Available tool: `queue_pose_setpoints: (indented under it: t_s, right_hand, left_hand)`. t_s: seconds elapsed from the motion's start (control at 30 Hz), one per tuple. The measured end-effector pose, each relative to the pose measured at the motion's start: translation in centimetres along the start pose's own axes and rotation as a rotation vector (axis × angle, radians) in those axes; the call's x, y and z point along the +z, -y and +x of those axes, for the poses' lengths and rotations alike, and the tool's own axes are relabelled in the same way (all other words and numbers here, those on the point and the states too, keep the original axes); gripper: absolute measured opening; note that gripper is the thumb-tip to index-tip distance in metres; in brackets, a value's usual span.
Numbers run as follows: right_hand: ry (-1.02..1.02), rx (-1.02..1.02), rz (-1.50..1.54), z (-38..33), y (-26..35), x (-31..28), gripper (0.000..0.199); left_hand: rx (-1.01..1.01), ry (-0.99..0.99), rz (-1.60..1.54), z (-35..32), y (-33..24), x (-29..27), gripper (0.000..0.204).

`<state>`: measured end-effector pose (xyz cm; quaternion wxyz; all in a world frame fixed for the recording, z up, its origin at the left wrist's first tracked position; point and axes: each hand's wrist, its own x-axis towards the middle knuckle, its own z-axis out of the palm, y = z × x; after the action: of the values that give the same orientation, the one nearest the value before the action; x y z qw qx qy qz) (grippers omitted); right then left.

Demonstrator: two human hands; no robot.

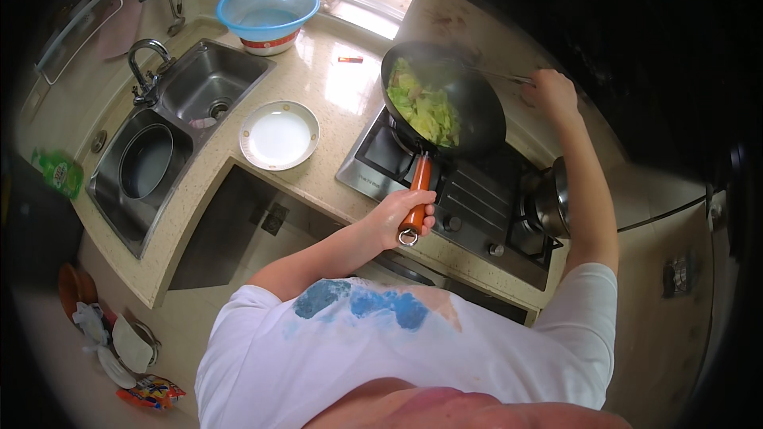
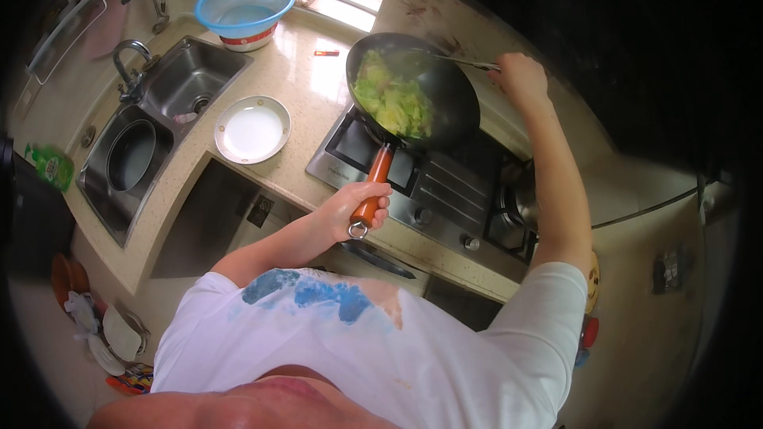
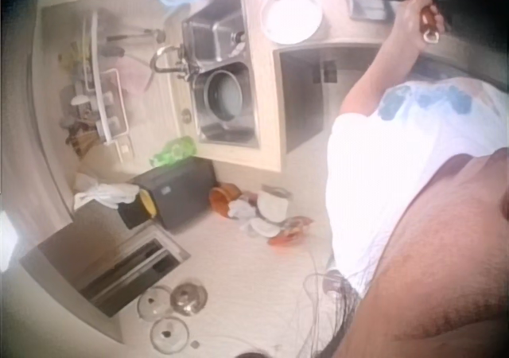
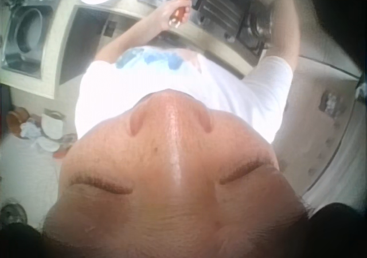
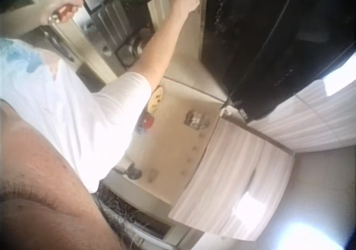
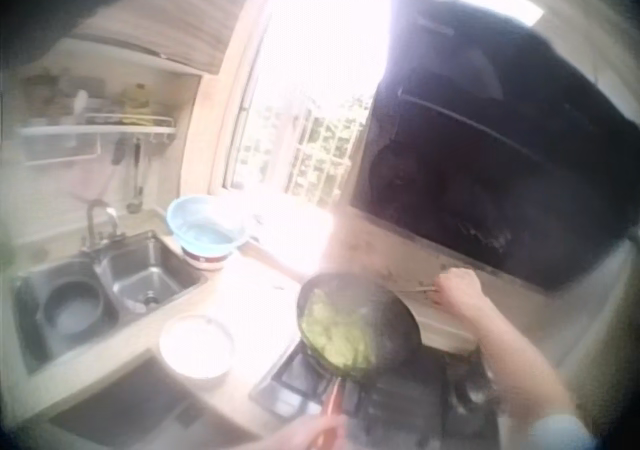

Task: The person stir-fries leafy green vegetables in a wok on a gas stove, using a metal spatula and chopsticks. They add a liquid from a blue pouch, retrieve a plate from a drawer, and continue cooking until the vegetables are wilted.

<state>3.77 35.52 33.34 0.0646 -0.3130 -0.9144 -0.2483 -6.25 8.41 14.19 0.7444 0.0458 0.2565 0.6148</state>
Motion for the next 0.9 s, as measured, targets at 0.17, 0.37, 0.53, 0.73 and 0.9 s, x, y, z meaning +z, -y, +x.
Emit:
queue_pose_setpoints:
  t_s: [0.17, 0.37, 0.53, 0.73, 0.9]
  right_hand:
    - [0.027, 0.076, 0.074, 4.5, 1.9, 4.1, 0.027]
    - [-0.007, -0.237, 0.173, -2.1, 2.0, 0.2, 0.023]
    - [0.069, -0.205, 0.099, -7.7, 2.7, -7.7, 0.015]
    - [0.191, -0.147, 0.054, -9.0, 5.7, -6.6, 0.016]
    - [0.289, 0.091, 0.12, -4.4, 3.9, -1.7, 0.024]
  left_hand:
    - [0.021, 0.018, 0.025, 0.1, 0.2, -0.3, 0.016]
    - [0.014, 0.029, -0.004, 0.1, 0.1, -0.3, 0.017]
    - [-0.016, 0.017, -0.007, 0.1, 0.0, -0.1, 0.017]
    - [0.005, 0.04, -0.004, 0.2, 0.0, -0.2, 0.017]
    - [0.001, 0.037, -0.003, 0.3, 0.0, -0.3, 0.018]
